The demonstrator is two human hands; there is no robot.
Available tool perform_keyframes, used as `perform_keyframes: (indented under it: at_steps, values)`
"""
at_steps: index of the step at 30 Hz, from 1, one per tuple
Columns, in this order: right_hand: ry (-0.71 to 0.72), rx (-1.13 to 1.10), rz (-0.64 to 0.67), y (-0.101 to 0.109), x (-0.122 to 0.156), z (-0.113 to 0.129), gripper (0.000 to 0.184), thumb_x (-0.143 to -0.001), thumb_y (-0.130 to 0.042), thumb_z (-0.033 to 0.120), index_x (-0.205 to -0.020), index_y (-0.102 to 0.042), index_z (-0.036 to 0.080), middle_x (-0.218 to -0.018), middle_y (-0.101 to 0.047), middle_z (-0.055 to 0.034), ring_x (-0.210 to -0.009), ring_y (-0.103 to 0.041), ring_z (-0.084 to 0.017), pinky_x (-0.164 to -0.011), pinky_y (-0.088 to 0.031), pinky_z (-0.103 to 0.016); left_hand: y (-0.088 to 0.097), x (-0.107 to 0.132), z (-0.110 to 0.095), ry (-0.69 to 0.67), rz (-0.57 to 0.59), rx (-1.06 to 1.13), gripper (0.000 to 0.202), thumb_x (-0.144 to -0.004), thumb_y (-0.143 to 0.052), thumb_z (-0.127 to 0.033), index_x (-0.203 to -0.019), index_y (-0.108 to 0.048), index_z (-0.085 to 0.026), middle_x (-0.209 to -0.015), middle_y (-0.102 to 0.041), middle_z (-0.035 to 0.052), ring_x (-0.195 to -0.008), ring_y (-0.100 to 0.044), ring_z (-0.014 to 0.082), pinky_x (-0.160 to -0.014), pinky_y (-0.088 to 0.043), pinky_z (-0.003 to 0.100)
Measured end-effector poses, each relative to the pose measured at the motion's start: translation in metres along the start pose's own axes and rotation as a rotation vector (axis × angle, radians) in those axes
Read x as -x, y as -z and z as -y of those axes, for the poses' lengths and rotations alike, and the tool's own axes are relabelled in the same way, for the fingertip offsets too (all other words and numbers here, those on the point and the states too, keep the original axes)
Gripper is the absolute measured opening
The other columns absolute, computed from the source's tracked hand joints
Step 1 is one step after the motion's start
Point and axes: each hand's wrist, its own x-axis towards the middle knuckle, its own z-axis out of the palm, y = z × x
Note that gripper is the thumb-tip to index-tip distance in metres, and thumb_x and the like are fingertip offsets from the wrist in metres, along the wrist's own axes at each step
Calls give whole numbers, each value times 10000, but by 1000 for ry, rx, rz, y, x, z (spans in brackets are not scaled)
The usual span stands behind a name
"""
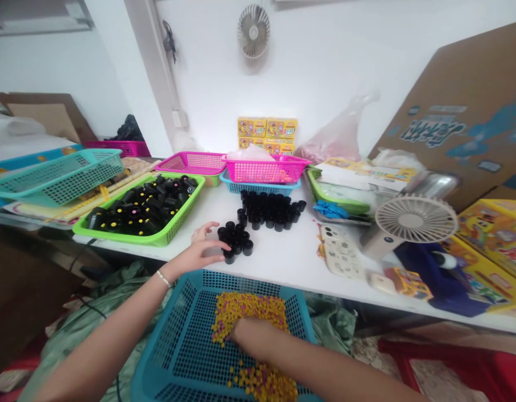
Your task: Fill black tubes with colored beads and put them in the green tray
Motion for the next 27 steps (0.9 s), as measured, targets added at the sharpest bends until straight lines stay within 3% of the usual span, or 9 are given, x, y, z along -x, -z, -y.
perform_keyframes:
  at_steps: [7,12,17,21,25,27]
  values:
    - [-79,190,103,11,9,11,332,-740,-487,9,-978,-664,158,-922,-703,-94,-779,-663,-230,-609,-494,-278,2,9,-3,-124,-61,86,250,-713,-698,-491,-862,-728,-292,-1303,-359,43,-1241,-302,304,-1069,-220,465]
    - [-64,206,86,9,16,15,309,-746,-442,-6,-867,-675,156,-937,-678,-97,-827,-641,-229,-676,-488,-287,2,14,-5,-143,-67,110,250,-744,-675,-472,-840,-702,-243,-1187,-447,74,-1184,-363,283,-1033,-258,445]
    - [-42,168,46,8,16,16,322,-736,-437,-10,-915,-658,141,-955,-666,-119,-890,-623,-253,-734,-483,-316,5,11,-6,-200,15,244,211,-772,-649,-383,-921,-648,-234,-1057,-626,40,-1037,-505,226,-964,-350,405]
    - [-83,130,64,10,12,15,363,-734,-437,-5,-993,-639,150,-965,-669,-113,-855,-636,-246,-714,-481,-308,8,8,-6,-227,55,343,378,-755,-649,-311,-1125,-610,-241,-1045,-664,45,-994,-555,215,-911,-412,385]
    - [-89,126,46,2,12,5,399,-726,-433,-10,-1016,-641,167,-944,-668,-105,-845,-640,-248,-699,-483,-307,8,5,-4,-296,169,401,279,-739,-667,-286,-1010,-676,-220,-1008,-679,50,-955,-591,197,-903,-438,358]
    - [-72,76,16,-2,13,0,367,-741,-447,4,-983,-655,186,-923,-670,-89,-842,-641,-236,-709,-484,-299,6,5,-3,-251,180,424,289,-743,-662,-280,-1021,-673,-206,-1014,-673,56,-936,-602,185,-863,-462,328]
